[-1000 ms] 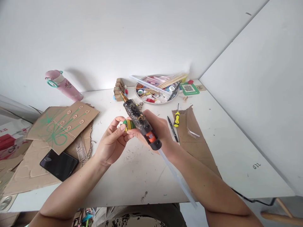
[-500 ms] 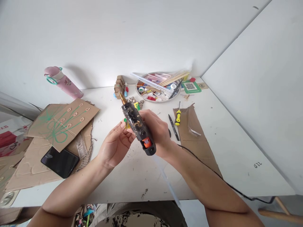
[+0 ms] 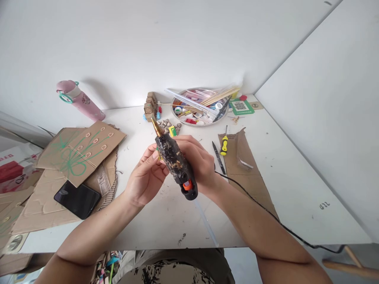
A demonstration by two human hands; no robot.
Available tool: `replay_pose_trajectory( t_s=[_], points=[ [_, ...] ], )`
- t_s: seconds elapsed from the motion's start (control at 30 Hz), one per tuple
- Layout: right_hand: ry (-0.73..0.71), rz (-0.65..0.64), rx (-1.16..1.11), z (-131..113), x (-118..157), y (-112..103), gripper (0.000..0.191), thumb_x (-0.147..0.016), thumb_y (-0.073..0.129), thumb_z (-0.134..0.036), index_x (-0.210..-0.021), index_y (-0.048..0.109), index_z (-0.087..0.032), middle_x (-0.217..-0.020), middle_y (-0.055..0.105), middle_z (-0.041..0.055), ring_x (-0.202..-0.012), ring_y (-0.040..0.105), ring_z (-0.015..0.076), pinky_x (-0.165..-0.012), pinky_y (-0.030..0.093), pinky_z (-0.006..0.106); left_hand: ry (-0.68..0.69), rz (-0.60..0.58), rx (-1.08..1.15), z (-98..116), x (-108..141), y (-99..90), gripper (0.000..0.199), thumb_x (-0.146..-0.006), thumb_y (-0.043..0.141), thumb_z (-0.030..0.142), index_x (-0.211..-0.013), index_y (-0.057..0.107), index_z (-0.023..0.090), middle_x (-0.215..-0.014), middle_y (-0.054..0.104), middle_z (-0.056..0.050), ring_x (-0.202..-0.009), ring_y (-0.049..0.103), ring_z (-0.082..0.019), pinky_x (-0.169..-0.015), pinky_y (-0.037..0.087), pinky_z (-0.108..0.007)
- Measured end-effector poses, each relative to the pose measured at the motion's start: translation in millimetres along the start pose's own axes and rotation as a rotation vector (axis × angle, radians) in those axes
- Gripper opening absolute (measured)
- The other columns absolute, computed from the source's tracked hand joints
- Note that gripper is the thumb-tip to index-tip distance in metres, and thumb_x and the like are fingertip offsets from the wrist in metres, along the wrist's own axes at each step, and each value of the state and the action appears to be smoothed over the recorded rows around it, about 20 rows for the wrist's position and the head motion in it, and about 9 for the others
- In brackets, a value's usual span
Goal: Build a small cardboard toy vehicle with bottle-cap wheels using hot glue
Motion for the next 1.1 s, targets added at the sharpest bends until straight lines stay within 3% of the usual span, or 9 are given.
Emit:
replay_pose_trajectory(
  t_s=[0.1,0.27,0.4,0.53,0.67,0.77,0.87,1.0,1.1],
  points=[
    [-0.028,-0.002,0.057,1,-2,-3,0.023,-0.100,0.072,-0.009,-0.112,0.065,-0.028,-0.109,0.085,0.0037,-0.096,0.082,0.0210,-0.078,0.067,0.030,0.026,-0.049,-0.040,2,-2,-0.6,0.051,-0.055,0.109,0.036,-0.085,0.070,0.023,-0.071,0.072,0.009,-0.064,0.069,-0.008,-0.071,0.061,-0.021],
    [-0.055,-0.010,0.139,5,-7,-7,0.026,-0.096,0.083,-0.032,-0.110,0.061,-0.028,-0.098,0.084,0.0020,-0.076,0.080,0.0182,-0.066,0.066,0.028,0.059,-0.054,-0.094,5,-4,-2.4,0.050,-0.054,0.109,0.041,-0.083,0.072,0.024,-0.079,0.076,0.007,-0.071,0.072,-0.011,-0.074,0.062,-0.025],
    [-0.021,-0.049,0.154,5,-8,-11,0.026,-0.094,0.086,-0.032,-0.106,0.064,-0.029,-0.086,0.083,-0.0016,-0.066,0.078,0.0157,-0.061,0.064,0.024,0.063,-0.043,-0.123,7,-5,-4.7,0.050,-0.052,0.109,0.043,-0.082,0.073,0.025,-0.084,0.079,0.006,-0.076,0.075,-0.012,-0.076,0.063,-0.026],
    [0.039,-0.077,0.144,6,-6,-9,0.027,-0.092,0.088,-0.036,-0.111,0.069,-0.030,-0.094,0.086,-0.0005,-0.070,0.081,0.0198,-0.062,0.065,0.028,0.114,-0.113,-0.185,9,-8,-8.2,0.045,-0.059,0.107,0.044,-0.085,0.074,0.026,-0.083,0.079,0.007,-0.075,0.074,-0.011,-0.076,0.062,-0.026],
    [0.104,-0.023,0.054,12,0,-2,0.038,-0.089,0.089,-0.035,-0.122,0.069,-0.034,-0.095,0.086,-0.0010,-0.069,0.081,0.0229,-0.062,0.066,0.032,0.168,-0.182,-0.249,15,-13,-11.5,0.040,-0.065,0.104,0.041,-0.086,0.074,0.025,-0.081,0.079,0.005,-0.073,0.073,-0.013,-0.074,0.061,-0.030],
    [0.132,-0.057,0.101,15,4,-2,0.043,-0.089,0.089,-0.037,-0.128,0.070,-0.037,-0.100,0.086,-0.0002,-0.076,0.082,0.0260,-0.066,0.068,0.036,0.152,-0.197,-0.265,20,-15,-11.9,0.039,-0.064,0.104,0.040,-0.085,0.075,0.024,-0.081,0.079,0.003,-0.075,0.073,-0.015,-0.075,0.061,-0.031],
    [0.098,-0.113,0.173,13,4,-7,0.039,-0.092,0.087,-0.034,-0.127,0.070,-0.036,-0.105,0.086,0.0004,-0.083,0.083,0.0261,-0.073,0.069,0.036,0.128,-0.208,-0.274,23,-17,-10.5,0.041,-0.061,0.105,0.042,-0.085,0.077,0.024,-0.080,0.078,0.002,-0.075,0.072,-0.015,-0.075,0.060,-0.031],
    [0.052,-0.094,0.163,8,0,-12,0.033,-0.095,0.083,-0.027,-0.123,0.070,-0.038,-0.115,0.086,-0.0021,-0.092,0.084,0.0236,-0.079,0.070,0.033,0.124,-0.233,-0.319,28,-18,-10.7,0.043,-0.062,0.105,0.045,-0.086,0.076,0.023,-0.081,0.078,0.002,-0.072,0.068,-0.014,-0.071,0.057,-0.030],
    [0.122,-0.126,0.080,11,2,-9,0.026,-0.096,0.081,-0.028,-0.118,0.070,-0.036,-0.119,0.086,-0.0017,-0.098,0.085,0.0241,-0.083,0.071,0.033,0.128,-0.266,-0.378,31,-21,-13.2,0.045,-0.064,0.104,0.047,-0.089,0.076,0.023,-0.078,0.078,0.001,-0.066,0.063,-0.012,-0.066,0.052,-0.027]
  ],
)
Point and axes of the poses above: each hand's wrist, its own x-axis away from the middle knuckle, its own y-axis out of the palm, z = x × y, the point moved 2 cm from there along -x, towards the middle knuckle
